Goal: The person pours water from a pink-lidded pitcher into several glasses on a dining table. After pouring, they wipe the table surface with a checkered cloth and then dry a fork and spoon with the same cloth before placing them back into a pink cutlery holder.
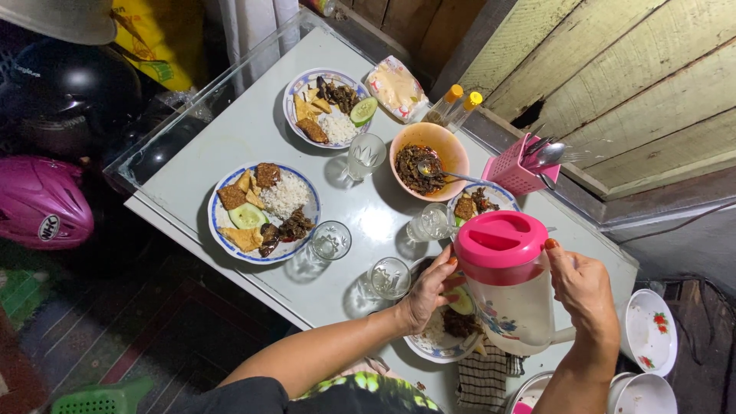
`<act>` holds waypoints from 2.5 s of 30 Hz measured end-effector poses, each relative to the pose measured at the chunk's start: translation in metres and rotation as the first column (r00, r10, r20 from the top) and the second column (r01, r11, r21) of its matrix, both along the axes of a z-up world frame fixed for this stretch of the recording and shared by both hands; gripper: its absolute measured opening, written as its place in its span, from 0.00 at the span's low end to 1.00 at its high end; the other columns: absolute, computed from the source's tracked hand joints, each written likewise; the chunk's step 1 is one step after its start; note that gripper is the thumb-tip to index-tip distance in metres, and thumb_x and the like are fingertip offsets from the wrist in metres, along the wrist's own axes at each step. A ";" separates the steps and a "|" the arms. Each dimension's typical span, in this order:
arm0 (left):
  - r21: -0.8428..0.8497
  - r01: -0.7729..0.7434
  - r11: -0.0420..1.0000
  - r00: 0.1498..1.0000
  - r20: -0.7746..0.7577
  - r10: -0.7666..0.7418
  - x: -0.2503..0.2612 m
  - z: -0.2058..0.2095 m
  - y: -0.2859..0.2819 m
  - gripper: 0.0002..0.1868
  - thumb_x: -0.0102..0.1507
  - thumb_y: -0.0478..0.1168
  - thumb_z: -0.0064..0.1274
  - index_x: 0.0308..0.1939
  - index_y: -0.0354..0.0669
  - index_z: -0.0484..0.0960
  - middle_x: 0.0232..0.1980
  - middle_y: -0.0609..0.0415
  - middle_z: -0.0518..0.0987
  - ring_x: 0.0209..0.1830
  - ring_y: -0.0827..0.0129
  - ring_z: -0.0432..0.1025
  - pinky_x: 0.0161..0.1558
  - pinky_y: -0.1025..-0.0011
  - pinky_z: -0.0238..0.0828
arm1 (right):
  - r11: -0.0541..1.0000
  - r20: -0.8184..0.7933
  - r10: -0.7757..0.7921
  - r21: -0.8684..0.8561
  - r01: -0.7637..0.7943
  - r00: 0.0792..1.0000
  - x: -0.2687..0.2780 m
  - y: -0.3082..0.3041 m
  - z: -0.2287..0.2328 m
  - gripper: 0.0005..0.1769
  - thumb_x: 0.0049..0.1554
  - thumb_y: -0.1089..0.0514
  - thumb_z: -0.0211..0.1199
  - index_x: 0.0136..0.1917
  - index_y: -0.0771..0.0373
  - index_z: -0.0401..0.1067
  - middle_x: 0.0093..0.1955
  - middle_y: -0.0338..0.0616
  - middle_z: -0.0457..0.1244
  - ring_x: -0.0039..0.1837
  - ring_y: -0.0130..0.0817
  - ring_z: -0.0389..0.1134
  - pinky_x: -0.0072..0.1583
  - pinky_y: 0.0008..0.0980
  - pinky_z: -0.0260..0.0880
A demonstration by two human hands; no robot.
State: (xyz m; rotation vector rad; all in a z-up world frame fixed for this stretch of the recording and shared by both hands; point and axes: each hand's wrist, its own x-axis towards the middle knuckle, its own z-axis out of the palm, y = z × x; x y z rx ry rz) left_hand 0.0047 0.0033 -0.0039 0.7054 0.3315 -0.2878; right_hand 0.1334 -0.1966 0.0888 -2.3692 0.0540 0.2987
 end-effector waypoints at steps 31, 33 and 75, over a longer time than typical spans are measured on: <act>0.015 -0.006 1.000 1.000 -0.004 0.007 0.000 -0.002 -0.002 0.52 0.57 0.66 0.43 0.82 0.60 0.43 0.83 0.52 0.56 0.71 0.61 0.64 0.57 0.67 0.64 | 1.000 0.001 -0.012 0.019 0.012 1.000 -0.002 -0.001 0.003 0.35 0.66 0.39 0.56 0.25 0.60 0.55 0.21 0.43 0.49 0.26 0.32 0.46 0.30 0.33 0.44; 0.015 0.009 1.000 1.000 0.002 -0.009 0.000 -0.001 -0.002 0.54 0.56 0.66 0.43 0.82 0.61 0.41 0.83 0.50 0.54 0.73 0.60 0.62 0.60 0.63 0.62 | 0.999 -0.012 -0.040 0.023 0.040 0.999 -0.004 0.000 0.005 0.35 0.66 0.39 0.57 0.25 0.61 0.56 0.22 0.43 0.49 0.27 0.32 0.47 0.31 0.33 0.45; 0.256 -0.066 0.964 0.898 0.436 -0.054 -0.085 0.082 0.004 0.45 0.65 0.65 0.43 0.78 0.42 0.54 0.77 0.44 0.63 0.77 0.59 0.57 0.76 0.63 0.51 | 0.893 0.276 -0.395 0.337 0.297 0.876 -0.207 -0.058 -0.007 0.17 0.61 0.55 0.67 0.38 0.67 0.66 0.26 0.38 0.50 0.30 0.24 0.49 0.31 0.26 0.49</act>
